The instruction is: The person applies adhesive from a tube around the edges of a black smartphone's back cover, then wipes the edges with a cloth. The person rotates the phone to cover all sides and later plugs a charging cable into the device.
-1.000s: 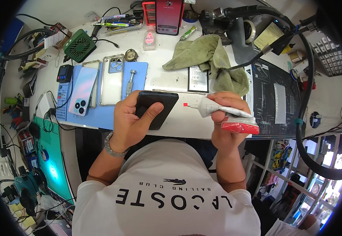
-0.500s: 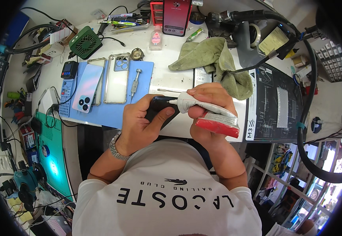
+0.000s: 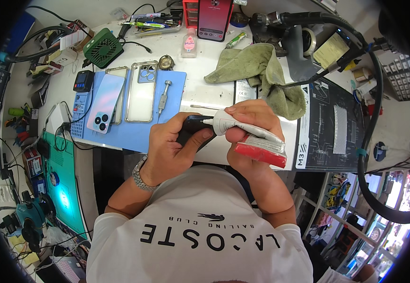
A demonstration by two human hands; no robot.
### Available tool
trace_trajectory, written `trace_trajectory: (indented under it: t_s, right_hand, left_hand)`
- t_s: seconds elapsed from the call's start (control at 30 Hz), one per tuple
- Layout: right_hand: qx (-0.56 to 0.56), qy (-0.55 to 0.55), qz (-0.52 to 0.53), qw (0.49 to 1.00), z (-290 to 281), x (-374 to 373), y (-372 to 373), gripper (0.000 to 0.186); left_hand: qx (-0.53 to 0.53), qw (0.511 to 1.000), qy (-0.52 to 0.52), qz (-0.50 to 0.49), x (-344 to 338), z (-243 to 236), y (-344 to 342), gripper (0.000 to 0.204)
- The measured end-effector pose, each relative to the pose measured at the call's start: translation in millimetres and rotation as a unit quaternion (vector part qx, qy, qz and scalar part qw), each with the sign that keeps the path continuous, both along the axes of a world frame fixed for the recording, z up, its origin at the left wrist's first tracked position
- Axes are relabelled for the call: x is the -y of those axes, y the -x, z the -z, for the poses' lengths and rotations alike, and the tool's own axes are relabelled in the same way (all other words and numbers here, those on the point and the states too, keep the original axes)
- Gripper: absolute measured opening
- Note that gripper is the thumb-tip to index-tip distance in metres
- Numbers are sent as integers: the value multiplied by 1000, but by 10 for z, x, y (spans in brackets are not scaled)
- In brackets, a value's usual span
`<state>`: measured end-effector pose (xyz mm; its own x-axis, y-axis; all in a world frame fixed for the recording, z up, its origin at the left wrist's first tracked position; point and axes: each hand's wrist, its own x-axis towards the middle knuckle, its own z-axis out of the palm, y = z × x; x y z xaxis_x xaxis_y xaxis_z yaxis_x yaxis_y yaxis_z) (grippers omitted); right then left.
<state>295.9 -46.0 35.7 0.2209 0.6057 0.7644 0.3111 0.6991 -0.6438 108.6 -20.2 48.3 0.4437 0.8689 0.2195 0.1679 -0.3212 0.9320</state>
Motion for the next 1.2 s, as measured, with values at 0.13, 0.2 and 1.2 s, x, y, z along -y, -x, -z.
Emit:
trace_trajectory:
  t_s: [0.13,0.2,1.2]
  right_hand:
    - [7,-5,2,1000,13,-15,-16,36]
    - [13,-10,1,1000,19,-20,-19,37]
    - [64,-6,17,998,-20,45,-72,40]
  left_hand:
    - [1,1000,-2,1,-10,-3,-11,27]
    - [0,1000,2,1,-9,-2,-9,27]
    - [24,999,29,-5,-20,51,25,25]
